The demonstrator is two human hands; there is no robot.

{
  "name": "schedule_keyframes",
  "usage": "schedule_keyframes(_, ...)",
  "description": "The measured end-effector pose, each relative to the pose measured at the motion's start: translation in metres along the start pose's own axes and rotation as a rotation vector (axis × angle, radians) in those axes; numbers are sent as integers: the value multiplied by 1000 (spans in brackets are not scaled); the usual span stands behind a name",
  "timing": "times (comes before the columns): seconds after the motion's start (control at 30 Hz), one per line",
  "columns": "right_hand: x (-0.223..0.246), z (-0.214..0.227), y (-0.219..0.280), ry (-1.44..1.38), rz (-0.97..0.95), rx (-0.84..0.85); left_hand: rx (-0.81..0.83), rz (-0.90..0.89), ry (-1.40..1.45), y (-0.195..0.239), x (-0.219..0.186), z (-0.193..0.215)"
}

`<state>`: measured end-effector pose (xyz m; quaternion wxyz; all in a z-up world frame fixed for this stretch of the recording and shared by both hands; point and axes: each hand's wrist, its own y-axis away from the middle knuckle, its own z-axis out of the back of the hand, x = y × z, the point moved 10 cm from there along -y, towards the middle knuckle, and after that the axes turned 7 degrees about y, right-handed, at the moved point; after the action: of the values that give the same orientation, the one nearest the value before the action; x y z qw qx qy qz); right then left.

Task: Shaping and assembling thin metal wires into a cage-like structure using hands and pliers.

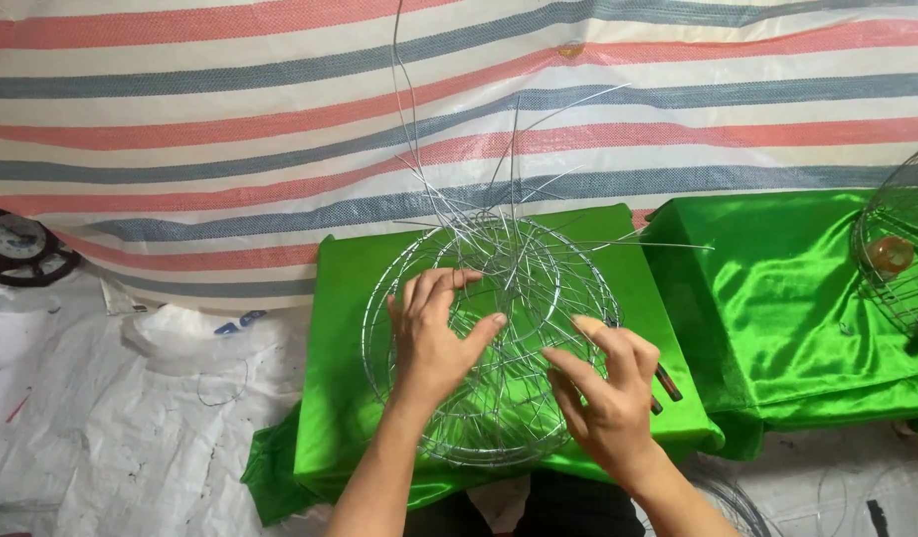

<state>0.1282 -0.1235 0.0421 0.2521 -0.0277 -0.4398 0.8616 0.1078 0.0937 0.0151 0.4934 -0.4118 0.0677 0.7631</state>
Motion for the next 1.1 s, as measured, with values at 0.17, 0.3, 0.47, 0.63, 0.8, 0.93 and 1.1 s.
schedule_keyframes(0.17,12,-35,-22,4,41,78,-13,-69,10,-1,2,2)
schedule_keyframes(0.3,18,-41,-33,6,56,84,-39,-100,64,0,2,5)
schedule_keyframes(0.47,15,-41,-34,74,16,124,-42,-110,87,0,4,1)
schedule_keyframes(0.63,17,-39,-35,114,-2,218,-40,-80,96,2,6,-1)
schedule_keyframes(0.8,16,-42,-36,10,-8,277,-54,-110,137,0,-3,5)
schedule_keyframes(0.93,15,-46,-33,-43,-12,277,-34,-48,118,-2,-4,3)
schedule_keyframes(1.1,11,-48,-31,-61,-33,277,-66,33,13,0,6,-5)
